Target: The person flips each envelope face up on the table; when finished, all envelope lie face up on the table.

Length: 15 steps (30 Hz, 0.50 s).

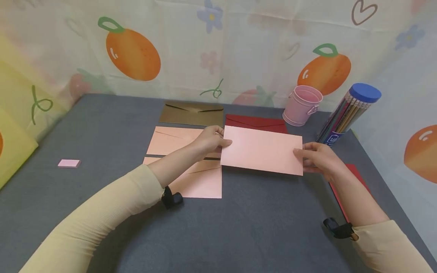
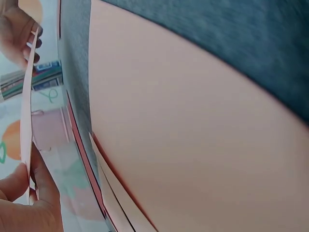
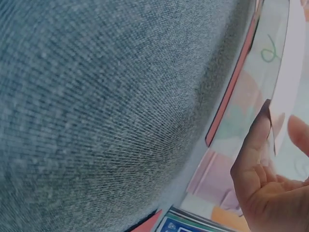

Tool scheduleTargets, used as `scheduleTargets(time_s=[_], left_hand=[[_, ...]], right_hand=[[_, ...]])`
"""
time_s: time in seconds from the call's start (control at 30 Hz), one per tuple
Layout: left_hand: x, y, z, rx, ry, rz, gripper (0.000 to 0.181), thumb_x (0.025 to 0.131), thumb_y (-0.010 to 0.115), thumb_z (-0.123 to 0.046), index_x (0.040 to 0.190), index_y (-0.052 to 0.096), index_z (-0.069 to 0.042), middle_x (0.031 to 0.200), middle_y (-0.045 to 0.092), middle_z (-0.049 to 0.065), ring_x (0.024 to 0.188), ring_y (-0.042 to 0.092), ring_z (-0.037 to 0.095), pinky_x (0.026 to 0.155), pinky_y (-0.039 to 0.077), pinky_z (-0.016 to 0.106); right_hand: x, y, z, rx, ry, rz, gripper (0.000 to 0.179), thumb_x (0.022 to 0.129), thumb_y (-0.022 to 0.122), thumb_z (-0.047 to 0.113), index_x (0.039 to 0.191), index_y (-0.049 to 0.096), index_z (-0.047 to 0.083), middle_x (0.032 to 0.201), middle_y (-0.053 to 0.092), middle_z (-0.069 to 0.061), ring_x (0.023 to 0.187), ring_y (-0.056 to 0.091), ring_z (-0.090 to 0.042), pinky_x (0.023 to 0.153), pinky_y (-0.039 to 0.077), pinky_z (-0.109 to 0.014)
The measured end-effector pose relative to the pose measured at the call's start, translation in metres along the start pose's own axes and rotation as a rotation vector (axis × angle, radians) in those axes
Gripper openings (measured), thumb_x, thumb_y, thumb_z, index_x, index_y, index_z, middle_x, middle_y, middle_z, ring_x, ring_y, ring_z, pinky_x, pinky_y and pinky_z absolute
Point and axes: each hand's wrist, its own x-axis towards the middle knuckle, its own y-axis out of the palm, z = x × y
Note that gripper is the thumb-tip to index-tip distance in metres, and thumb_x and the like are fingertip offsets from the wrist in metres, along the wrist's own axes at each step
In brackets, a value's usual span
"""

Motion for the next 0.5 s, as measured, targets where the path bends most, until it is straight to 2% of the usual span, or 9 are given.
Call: scheduleTargets(time_s=[0.1, 0.2, 0.37, 0.43, 0.5], left_hand=[[0.001, -0.003, 0.002, -0.027, -0.001, -0.02, 0.024, 0.091, 0.068, -0.006, 0.108, 0.052, 0.001, 0.094, 0.051, 0.003, 0.082, 0.057, 0.013, 0.086, 0.056, 0.032], [0.002, -0.005, 0.004, -0.052, 0.001, -0.024, 0.03, 0.091, 0.067, -0.005, 0.117, 0.054, 0.005, 0.102, 0.057, 0.009, 0.085, 0.058, 0.015, 0.088, 0.057, 0.032], [0.002, -0.008, 0.004, -0.072, -0.007, 0.002, 0.045, 0.092, 0.065, -0.005, 0.133, 0.051, 0.005, 0.136, 0.054, 0.018, 0.112, 0.064, 0.025, 0.103, 0.054, 0.036], [0.002, -0.01, 0.003, -0.065, -0.018, 0.016, 0.047, 0.093, 0.065, -0.006, 0.136, 0.051, 0.004, 0.141, 0.052, 0.017, 0.12, 0.063, 0.028, 0.105, 0.053, 0.036], [0.002, -0.011, 0.003, -0.049, -0.026, 0.029, 0.045, 0.093, 0.065, -0.008, 0.136, 0.054, 0.003, 0.14, 0.054, 0.016, 0.119, 0.064, 0.027, 0.105, 0.053, 0.035]], right_hand=[[0.0, 0.0, -0.003, 0.01, -0.021, 0.026, 0.053, 0.101, 0.055, 0.037, 0.134, 0.038, -0.001, 0.091, 0.057, 0.017, 0.083, 0.061, 0.0, 0.079, 0.059, -0.02], [0.001, 0.0, -0.005, 0.03, -0.047, 0.042, 0.039, 0.101, 0.055, 0.032, 0.125, 0.042, 0.003, 0.088, 0.058, 0.017, 0.083, 0.061, -0.001, 0.078, 0.058, -0.02], [0.002, -0.002, -0.008, 0.101, -0.064, 0.038, 0.024, 0.102, 0.055, 0.03, 0.116, 0.044, 0.013, 0.086, 0.057, 0.019, 0.08, 0.06, 0.0, 0.077, 0.058, -0.02], [0.003, -0.004, -0.01, 0.138, -0.064, 0.036, 0.017, 0.102, 0.055, 0.029, 0.112, 0.047, 0.018, 0.085, 0.058, 0.02, 0.08, 0.06, 0.0, 0.076, 0.057, -0.02], [0.005, -0.006, -0.012, 0.196, -0.064, 0.04, 0.008, 0.101, 0.055, 0.027, 0.107, 0.051, 0.023, 0.085, 0.061, 0.02, 0.079, 0.063, 0.0, 0.076, 0.057, -0.02]])
